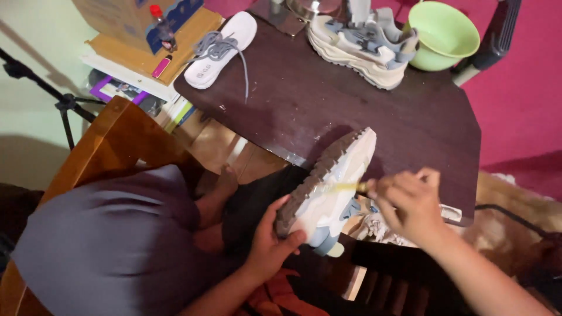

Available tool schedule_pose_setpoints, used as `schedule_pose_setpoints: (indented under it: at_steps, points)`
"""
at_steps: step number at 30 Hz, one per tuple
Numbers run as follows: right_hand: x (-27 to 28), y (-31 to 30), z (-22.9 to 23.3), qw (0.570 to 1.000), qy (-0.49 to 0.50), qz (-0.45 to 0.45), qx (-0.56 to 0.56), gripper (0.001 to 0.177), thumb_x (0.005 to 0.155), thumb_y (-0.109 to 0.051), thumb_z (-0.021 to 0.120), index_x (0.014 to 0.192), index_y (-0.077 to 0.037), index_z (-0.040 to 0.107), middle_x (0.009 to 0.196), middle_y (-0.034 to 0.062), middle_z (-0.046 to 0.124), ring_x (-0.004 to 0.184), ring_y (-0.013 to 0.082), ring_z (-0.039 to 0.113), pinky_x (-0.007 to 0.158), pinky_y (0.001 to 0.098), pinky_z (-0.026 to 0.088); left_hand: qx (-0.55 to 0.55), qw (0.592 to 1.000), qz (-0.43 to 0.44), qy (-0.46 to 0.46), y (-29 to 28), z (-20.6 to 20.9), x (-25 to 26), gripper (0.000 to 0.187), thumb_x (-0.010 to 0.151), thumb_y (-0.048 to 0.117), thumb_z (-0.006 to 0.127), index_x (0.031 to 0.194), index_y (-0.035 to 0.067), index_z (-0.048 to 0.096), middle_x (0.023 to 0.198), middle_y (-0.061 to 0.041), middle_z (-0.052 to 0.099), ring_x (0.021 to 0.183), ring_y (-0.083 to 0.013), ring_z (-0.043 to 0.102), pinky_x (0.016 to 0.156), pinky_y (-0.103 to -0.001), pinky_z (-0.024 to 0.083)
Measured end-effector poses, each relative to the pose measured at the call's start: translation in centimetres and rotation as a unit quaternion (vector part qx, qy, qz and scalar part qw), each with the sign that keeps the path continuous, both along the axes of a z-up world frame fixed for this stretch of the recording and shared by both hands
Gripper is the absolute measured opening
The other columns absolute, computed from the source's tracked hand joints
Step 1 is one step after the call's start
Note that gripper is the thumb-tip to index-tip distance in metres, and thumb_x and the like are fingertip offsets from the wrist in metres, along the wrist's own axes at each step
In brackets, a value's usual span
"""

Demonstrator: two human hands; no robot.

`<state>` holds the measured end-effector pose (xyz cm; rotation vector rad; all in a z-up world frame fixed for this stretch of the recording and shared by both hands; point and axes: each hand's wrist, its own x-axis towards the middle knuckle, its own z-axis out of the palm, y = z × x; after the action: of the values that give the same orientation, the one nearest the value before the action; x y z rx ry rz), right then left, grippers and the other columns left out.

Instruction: Applying a substance to the sole of a sneaker using a small brush.

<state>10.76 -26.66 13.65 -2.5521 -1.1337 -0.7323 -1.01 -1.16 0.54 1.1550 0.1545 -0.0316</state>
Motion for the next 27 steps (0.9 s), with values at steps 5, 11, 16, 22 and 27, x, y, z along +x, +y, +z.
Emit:
schedule_pose_setpoints:
  at_steps: [5, 11, 16, 22, 27]
  points:
    - [3.9, -5.2, -1.5, 0.996, 0.043, -0.068, -0.024, 0.033, 0.099, -0.030, 0.071, 0.071, -0.023, 0.054, 0.070, -0.0076, 0.053, 0.070, 0.0165, 0.048, 0.087, 0.0410, 0.024, -0.020, 0.999, 0.007, -0.030, 0.3, 0.9, -0.2, 0.082, 0.078, 0.022, 0.085, 0.149, 0.007, 0.048, 0.116, -0.012, 0.062, 0.071, -0.0137, 0.061, 0.054, -0.028, 0.061]
    - [2.8, -4.1, -1.4, 0.987, 0.108, -0.092, 0.071, 0.013, 0.098, -0.024, 0.076, 0.089, -0.015, 0.074, 0.085, -0.0040, 0.072, 0.066, 0.0095, 0.057, 0.078, 0.0314, 0.035, 0.040, 0.999, -0.002, -0.033, 0.5, 1.3, -0.3, 0.083, 0.077, 0.030, 0.085, 0.149, 0.006, 0.051, 0.112, -0.010, 0.067, 0.067, -0.0136, 0.066, 0.062, -0.026, 0.060]
    - [1.5, -2.1, -2.0, 0.997, 0.068, 0.034, -0.017, 0.018, 0.095, -0.029, 0.069, 0.080, -0.021, 0.064, 0.092, -0.0092, 0.072, 0.090, 0.0161, 0.056, 0.093, 0.0393, 0.025, 0.065, 0.994, 0.009, -0.088, 0.6, 1.4, -0.4, 0.077, 0.083, 0.029, 0.081, 0.148, 0.002, 0.050, 0.134, -0.012, 0.058, 0.083, -0.0129, 0.066, 0.062, -0.025, 0.063]
    - [4.9, -8.3, -2.8, 0.968, 0.053, -0.244, -0.016, 0.015, 0.109, -0.032, 0.070, 0.104, -0.018, 0.069, 0.089, 0.0017, 0.062, 0.092, 0.0284, 0.061, 0.087, 0.0456, 0.032, 0.016, 0.997, -0.027, -0.077, 0.6, 1.8, -0.4, 0.078, 0.083, 0.026, 0.080, 0.149, 0.000, 0.048, 0.132, -0.013, 0.048, 0.111, -0.0194, 0.055, 0.065, -0.033, 0.071]
    - [0.2, -0.6, -1.0, 0.998, 0.059, -0.011, 0.017, 0.008, 0.098, -0.025, 0.069, 0.094, -0.018, 0.066, 0.100, -0.0045, 0.071, 0.089, 0.0167, 0.060, 0.090, 0.0420, 0.025, 0.003, 0.997, -0.034, -0.067, 0.8, 1.7, -0.7, 0.075, 0.088, 0.026, 0.074, 0.153, 0.003, 0.043, 0.145, -0.011, 0.044, 0.116, -0.0204, 0.057, 0.069, -0.036, 0.072]
